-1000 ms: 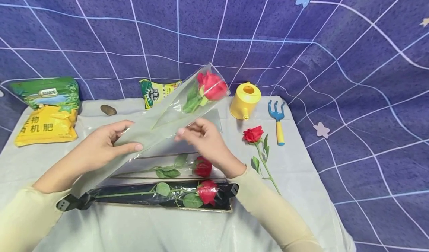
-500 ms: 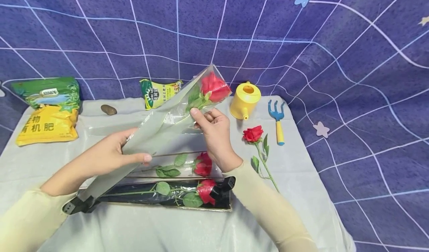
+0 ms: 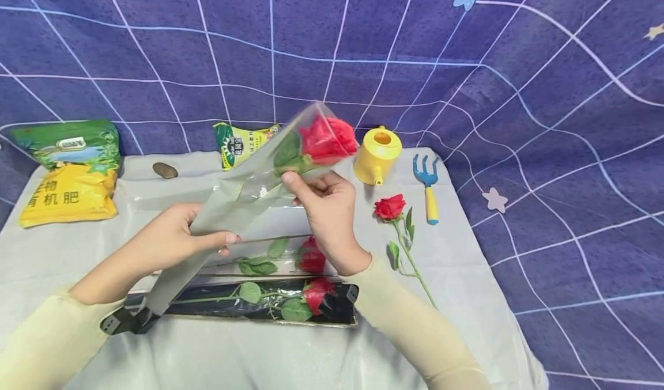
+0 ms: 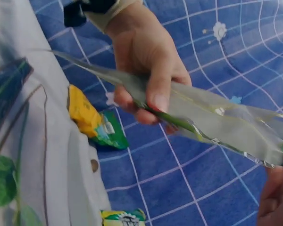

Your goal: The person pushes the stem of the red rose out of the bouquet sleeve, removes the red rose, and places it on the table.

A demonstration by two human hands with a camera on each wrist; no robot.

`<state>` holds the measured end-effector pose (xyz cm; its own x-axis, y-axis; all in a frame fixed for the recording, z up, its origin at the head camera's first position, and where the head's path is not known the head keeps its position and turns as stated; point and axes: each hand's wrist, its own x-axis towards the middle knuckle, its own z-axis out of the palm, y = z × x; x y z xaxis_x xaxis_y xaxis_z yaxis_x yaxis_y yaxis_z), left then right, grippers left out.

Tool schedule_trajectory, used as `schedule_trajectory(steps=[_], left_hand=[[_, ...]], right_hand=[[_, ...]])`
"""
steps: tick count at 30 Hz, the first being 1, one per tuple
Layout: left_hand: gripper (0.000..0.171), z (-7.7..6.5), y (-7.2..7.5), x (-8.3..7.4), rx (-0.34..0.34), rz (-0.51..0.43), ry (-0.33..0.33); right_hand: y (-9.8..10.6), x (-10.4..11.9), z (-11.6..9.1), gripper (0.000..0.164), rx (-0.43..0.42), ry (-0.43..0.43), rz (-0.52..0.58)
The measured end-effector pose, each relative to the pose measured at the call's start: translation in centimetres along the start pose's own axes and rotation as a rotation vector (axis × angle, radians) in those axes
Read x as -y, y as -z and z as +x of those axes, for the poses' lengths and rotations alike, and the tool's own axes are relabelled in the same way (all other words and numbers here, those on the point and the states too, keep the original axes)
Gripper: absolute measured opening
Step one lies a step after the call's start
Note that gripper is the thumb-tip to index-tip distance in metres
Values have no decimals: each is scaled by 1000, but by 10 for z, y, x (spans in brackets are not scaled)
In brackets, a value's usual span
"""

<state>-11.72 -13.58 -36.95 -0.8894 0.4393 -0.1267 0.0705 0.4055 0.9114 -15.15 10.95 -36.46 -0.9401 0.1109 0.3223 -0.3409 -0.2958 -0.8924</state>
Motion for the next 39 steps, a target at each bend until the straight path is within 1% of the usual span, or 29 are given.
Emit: schedule_trajectory(steps=[3, 7, 10, 13, 15, 20, 25, 28, 31, 34, 37, 39], left_hand=[[29, -1, -2, 1, -12, 17, -7], [30, 0, -5, 3, -16, 41, 1], [30, 0, -5, 5, -22, 58, 2], [31, 0, -6, 4, -25, 59, 5], [31, 0, -6, 4, -34, 65, 4], [33, 2, -6, 1, -42, 68, 15], [33, 4, -7, 1, -17, 50, 28], [32, 2, -7, 3, -7, 31, 34], [35, 2, -5, 3, -7, 14, 47], [39, 2, -1, 3, 1, 7, 69], [42, 2, 1, 1, 19, -1, 91], [42, 2, 3, 0, 20, 23, 99]], right_hand=[[-1, -2, 2, 15, 21, -9, -51], [-1, -8, 0, 30, -2, -11, -77], [-2, -10, -4, 28, -10, 0, -69], [-3, -11, -6, 15, 2, -11, -63], [-4, -13, -6, 12, 12, -22, -61], [-5, -15, -7, 15, 13, -58, -72], [-3, -18, -9, 23, 25, -105, -110], [-3, -17, -8, 22, 25, -113, -137], [-1, -14, -5, 19, -1, -110, -113], [2, -12, -5, 16, -32, -119, -51], [3, -9, -6, 19, -51, -133, -3], [3, -7, -5, 21, -63, -130, 16]])
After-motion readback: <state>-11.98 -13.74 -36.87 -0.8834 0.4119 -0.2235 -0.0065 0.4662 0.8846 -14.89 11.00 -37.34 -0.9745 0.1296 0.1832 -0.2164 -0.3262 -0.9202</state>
